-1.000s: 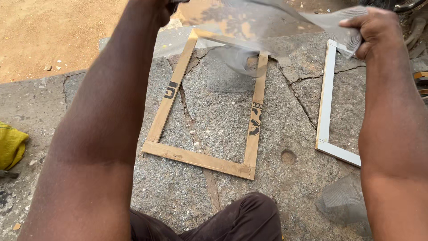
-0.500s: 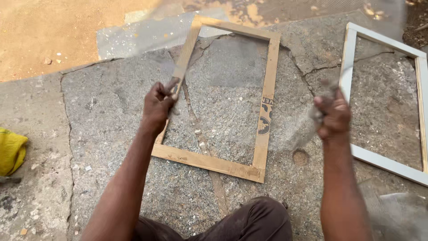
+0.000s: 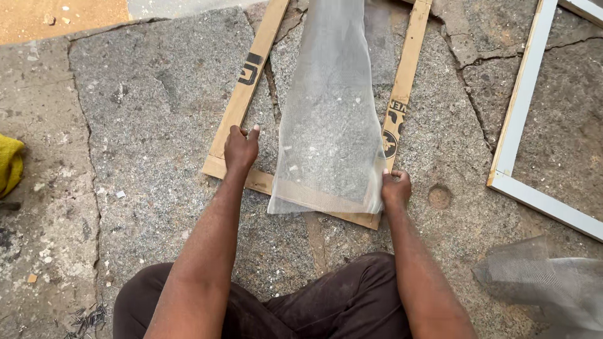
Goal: The person stretches a piece of mesh screen over a wooden frame and secures it by hammering small nails along the edges. The person works systematically around the frame, picking up nails and using a hammer to fasten the screen.
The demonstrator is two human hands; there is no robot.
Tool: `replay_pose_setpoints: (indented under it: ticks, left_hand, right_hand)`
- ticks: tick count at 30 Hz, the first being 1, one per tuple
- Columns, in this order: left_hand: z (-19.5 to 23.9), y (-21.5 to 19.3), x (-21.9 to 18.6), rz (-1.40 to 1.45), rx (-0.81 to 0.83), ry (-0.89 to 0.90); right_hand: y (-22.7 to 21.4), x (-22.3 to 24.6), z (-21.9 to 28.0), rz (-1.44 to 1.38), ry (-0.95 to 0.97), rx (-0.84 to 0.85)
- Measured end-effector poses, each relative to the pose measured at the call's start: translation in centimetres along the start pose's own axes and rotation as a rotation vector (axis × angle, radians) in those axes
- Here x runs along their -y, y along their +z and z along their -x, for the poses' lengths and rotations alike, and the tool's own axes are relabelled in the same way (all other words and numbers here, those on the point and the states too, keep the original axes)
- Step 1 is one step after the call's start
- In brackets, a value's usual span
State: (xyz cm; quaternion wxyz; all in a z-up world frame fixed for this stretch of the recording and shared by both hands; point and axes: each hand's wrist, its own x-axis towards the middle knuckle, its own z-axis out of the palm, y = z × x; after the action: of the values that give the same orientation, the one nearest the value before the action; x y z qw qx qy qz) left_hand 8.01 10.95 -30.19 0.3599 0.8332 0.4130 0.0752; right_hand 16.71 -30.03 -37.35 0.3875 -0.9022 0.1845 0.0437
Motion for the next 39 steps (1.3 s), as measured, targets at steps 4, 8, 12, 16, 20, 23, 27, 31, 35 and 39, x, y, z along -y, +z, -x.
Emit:
replay_pose_setpoints:
  ticks: [4, 8, 12, 16, 20, 23, 27, 31, 35, 39]
  left_hand:
    - [0.9, 3.0, -2.7, 0.364, 0.431, -0.331]
    - [3.0, 5.8, -3.4, 0.762, 0.731, -0.604]
    - [3.3, 3.9, -5.9, 1.204, 0.87, -0.67]
    - [-0.7, -2.6, -9.7, 0.854, 0.534, -0.34]
    - [-6.2, -10.3, -8.4, -0.131, -0.069, -0.082]
    - [-7.8, -11.0, -5.6, -0.195, -0.136, 0.049]
    - [-7.6, -5.7, -2.4, -0.093, -0.045, 0.204]
    - [-8.5, -2.7, -1.3, -0.052, 0.033, -0.013]
    - [-9.2, -2.0, -1.0, -0.006, 0.042, -0.036]
    - [-10.0, -2.5, -0.7, 0.005, -0.031, 0.034]
  right_hand:
    - [1.3, 1.2, 0.5, 0.03, 0.094, -0.065]
    - [1.4, 0.9, 1.3, 0.034, 0.118, -0.071]
    - [0.6, 2.2, 2.3, -0.078, 0.146, 0.007]
    - [1.3, 3.5, 3.5, 0.078, 0.139, -0.042]
    - [2.2, 4.3, 6.9, 0.164, 0.099, -0.013]
    - [2.5, 5.8, 8.2, 0.287, -0.056, 0.071]
    - [0.5, 6.3, 8.8, 0.273, -0.082, 0.213]
    - [0.5, 7.9, 8.0, 0.155, -0.022, 0.334]
    - [1.3, 8.6, 8.1, -0.222, 0.301, 0.518]
    - [-1.6, 8.3, 6.3, -0.882, 0.449, 0.769]
